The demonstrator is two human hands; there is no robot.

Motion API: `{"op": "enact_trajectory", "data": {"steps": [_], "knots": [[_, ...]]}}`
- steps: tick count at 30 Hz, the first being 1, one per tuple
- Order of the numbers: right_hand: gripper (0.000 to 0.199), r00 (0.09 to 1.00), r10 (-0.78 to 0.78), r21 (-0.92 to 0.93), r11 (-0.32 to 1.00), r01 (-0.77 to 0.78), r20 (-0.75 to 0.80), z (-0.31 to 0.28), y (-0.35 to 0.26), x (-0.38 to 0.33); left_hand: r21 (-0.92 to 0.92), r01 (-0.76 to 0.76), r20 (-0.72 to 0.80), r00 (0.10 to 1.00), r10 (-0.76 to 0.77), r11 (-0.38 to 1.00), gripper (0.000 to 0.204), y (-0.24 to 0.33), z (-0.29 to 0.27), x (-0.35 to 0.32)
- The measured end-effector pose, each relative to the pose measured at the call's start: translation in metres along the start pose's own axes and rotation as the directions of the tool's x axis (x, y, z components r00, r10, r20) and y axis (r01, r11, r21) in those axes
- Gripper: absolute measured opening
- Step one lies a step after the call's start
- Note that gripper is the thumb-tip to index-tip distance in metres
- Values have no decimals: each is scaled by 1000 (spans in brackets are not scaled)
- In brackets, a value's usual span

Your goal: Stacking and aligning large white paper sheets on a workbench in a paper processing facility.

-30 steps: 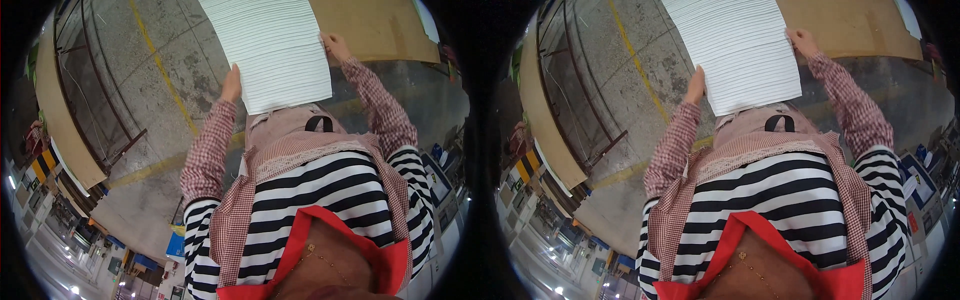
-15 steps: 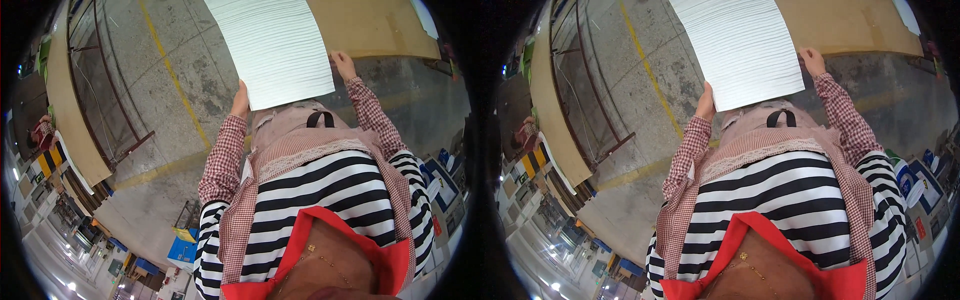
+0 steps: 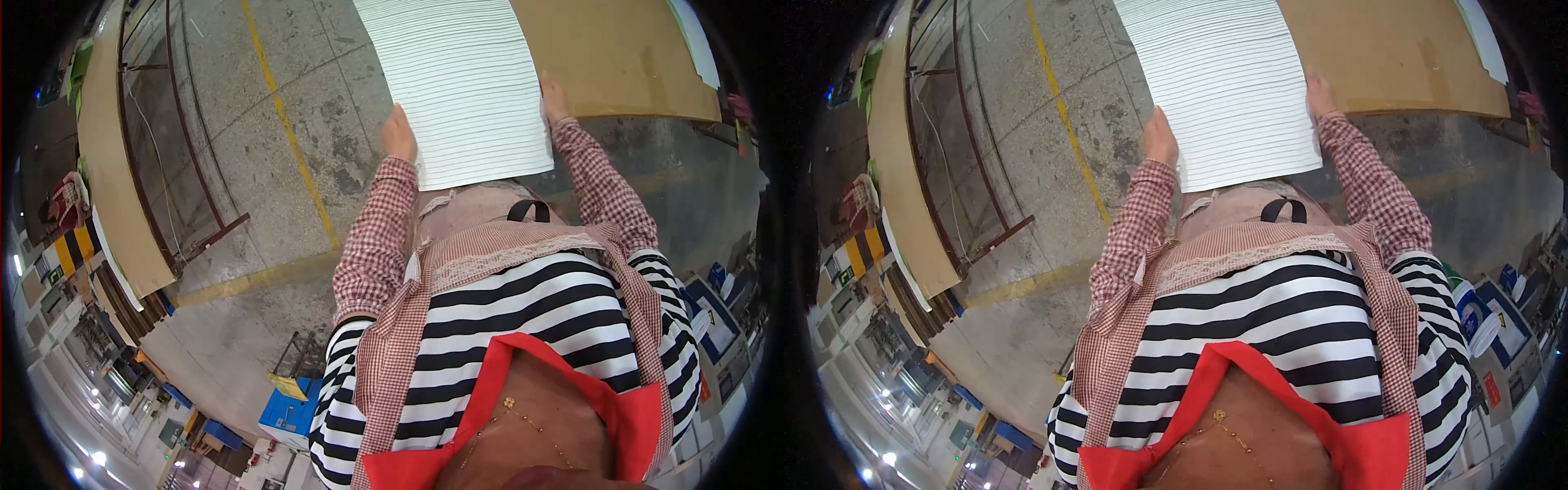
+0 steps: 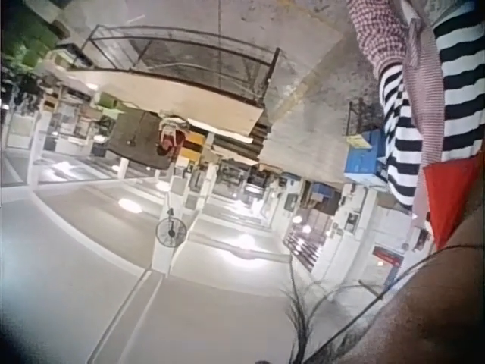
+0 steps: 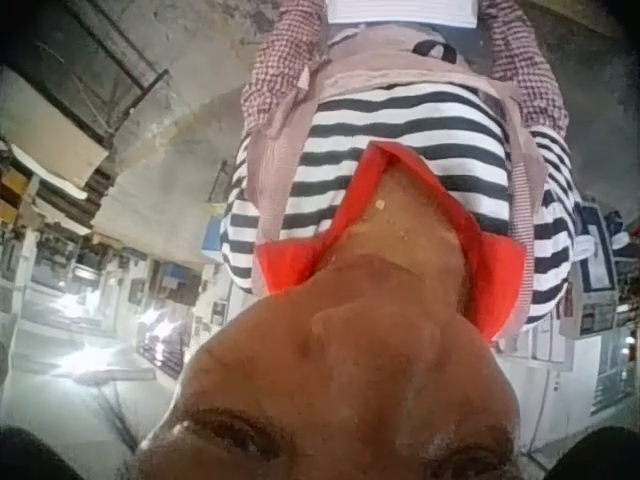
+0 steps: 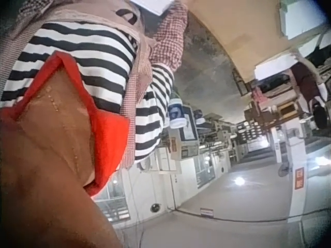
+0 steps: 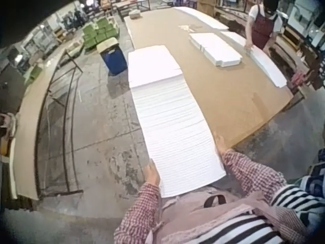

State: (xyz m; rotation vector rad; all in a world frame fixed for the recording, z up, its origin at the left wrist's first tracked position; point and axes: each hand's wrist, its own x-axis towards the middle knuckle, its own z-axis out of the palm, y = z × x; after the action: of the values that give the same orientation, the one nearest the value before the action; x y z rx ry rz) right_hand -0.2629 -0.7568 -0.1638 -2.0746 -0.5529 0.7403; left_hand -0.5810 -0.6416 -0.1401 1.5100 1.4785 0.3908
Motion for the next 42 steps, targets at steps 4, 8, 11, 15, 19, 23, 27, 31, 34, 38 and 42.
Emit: {"op": "enact_trajectory", "data": {"steps": [4, 8, 11, 15, 19, 23, 27, 31, 34, 38, 42], "knots": [[54, 960, -167, -317, 944, 91, -223, 17, 2, -11, -17, -7, -105, 994, 6, 1000, 60, 6, 9, -1], [52, 924, -178, -199, 973, 114, -340, 18, -20, -16, -13, -6, -188, 982, 4, 1000, 61, 16, 17, -1], [49, 971, -135, -334, 940, 62, -198, 19, -34, -19, -98, -13, -219, 976, -9, 995, 58, 23, 18, -2], [46, 990, -132, -578, 813, 78, -53, 22, -40, -27, -72, 21, -153, 988, -32, 997, 61, 24, 13, 1], [49, 963, -250, -703, 668, 244, 97, 17, -37, -29, -24, 46, -44, 998, -47, 999, 64, 13, 8, 6], [54, 989, -103, -324, 937, 134, 110, 5, -38, -6, -123, 272, 98, 960, -261, 954, 65, 12, -3, 19], [51, 933, 135, 238, 946, -222, 335, -3, -38, 33, 22, 59, 115, 992, -61, 998, 60, 25, -18, 36], [47, 923, -27, 21, 1000, 21, 383, -4, -20, 56, 168, 18, 85, 996, -32, 986, 48, 18, -12, 44], [46, 887, 167, -279, 959, -45, 431, -3, -17, 67, 485, -180, 163, 980, 114, 856, 44, 6, -9, 57], [51, 820, 229, -55, 970, -236, 525, -10, -34, 67, 94, 185, 408, 889, -208, 978, 50, 14, -26, 83], [53, 824, 271, -133, 962, -237, 497, -12, -49, 60, 275, 255, 394, 850, -350, 927, 58, 35, -35, 79]]}}
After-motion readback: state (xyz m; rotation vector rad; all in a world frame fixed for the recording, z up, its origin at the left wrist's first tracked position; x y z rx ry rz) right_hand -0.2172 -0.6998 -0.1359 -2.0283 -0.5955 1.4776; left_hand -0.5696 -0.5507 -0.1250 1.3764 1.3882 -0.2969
